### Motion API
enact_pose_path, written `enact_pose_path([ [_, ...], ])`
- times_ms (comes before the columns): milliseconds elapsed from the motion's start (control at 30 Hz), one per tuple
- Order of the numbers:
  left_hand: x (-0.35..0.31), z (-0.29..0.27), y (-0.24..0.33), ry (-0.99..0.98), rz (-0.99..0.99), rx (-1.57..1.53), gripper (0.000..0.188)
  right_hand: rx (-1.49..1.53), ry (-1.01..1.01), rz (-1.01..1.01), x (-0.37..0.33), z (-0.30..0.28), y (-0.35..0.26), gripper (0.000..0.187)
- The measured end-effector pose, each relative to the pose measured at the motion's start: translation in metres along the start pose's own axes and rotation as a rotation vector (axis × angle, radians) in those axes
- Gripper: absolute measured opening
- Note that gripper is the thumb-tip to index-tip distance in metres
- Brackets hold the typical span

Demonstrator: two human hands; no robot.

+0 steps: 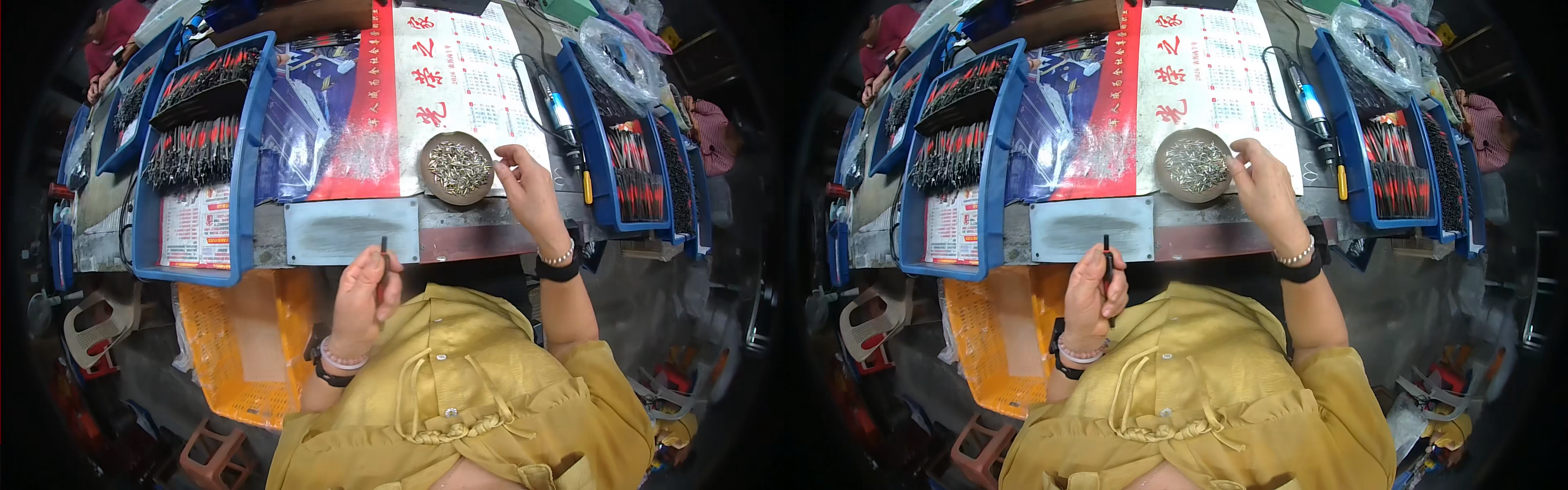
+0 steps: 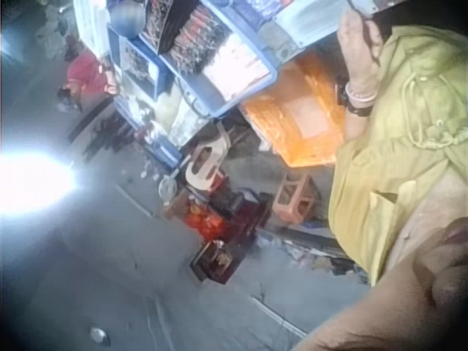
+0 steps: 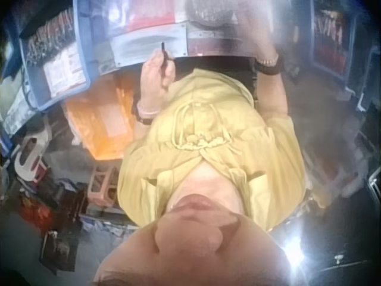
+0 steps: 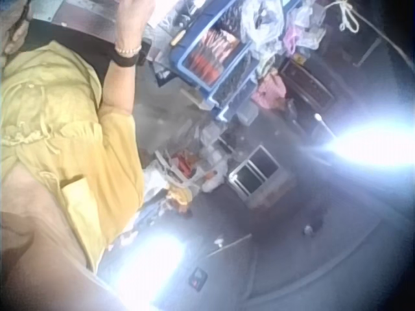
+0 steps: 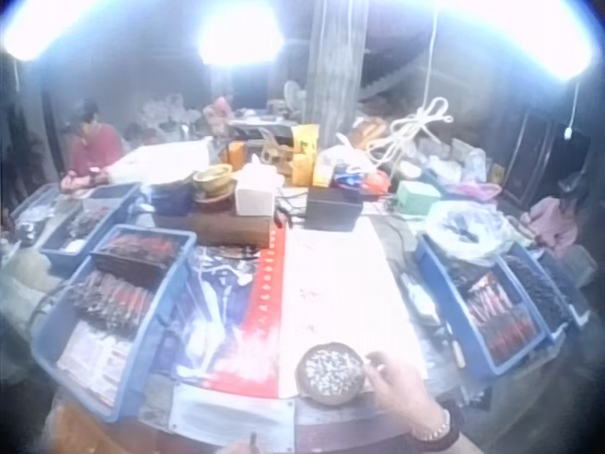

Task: The person assembles small key components at a workbench. They insert a metal pin into a black plastic housing, use a rotary tool to grind the pin, then use pliers to trim and adjust the assembly. The process is repeated for a second component.

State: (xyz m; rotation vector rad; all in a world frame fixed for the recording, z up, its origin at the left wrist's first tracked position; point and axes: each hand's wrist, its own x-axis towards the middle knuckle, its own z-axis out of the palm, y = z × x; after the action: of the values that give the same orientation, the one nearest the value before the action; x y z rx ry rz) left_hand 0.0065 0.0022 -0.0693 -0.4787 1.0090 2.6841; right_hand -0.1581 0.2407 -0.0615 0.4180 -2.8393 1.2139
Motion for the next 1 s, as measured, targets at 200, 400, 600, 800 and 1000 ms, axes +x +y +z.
enact_pose_path([
  [200,-0.008,-0.019,0.01,0.028,-0.052,0.08,0.033,0.114,-0.133,0.27,0.022,0.015,0.038,0.028],
  [400,-0.012,-0.031,0.01,0.044,-0.019,0.088,0.039,0.286,-0.163,0.431,0.033,0.031,0.027,0.027],
  [600,-0.017,-0.039,0.015,0.002,0.028,0.035,0.037,0.341,-0.191,0.401,0.047,0.067,-0.008,0.024],
  [800,-0.027,-0.048,0.025,0.023,0.01,-0.002,0.033,0.341,-0.269,0.342,0.058,0.122,-0.053,0.02],
  [1000,-0.035,-0.064,0.033,0.065,0.032,-0.003,0.031,0.404,-0.277,0.231,0.062,0.167,-0.088,0.016],
])
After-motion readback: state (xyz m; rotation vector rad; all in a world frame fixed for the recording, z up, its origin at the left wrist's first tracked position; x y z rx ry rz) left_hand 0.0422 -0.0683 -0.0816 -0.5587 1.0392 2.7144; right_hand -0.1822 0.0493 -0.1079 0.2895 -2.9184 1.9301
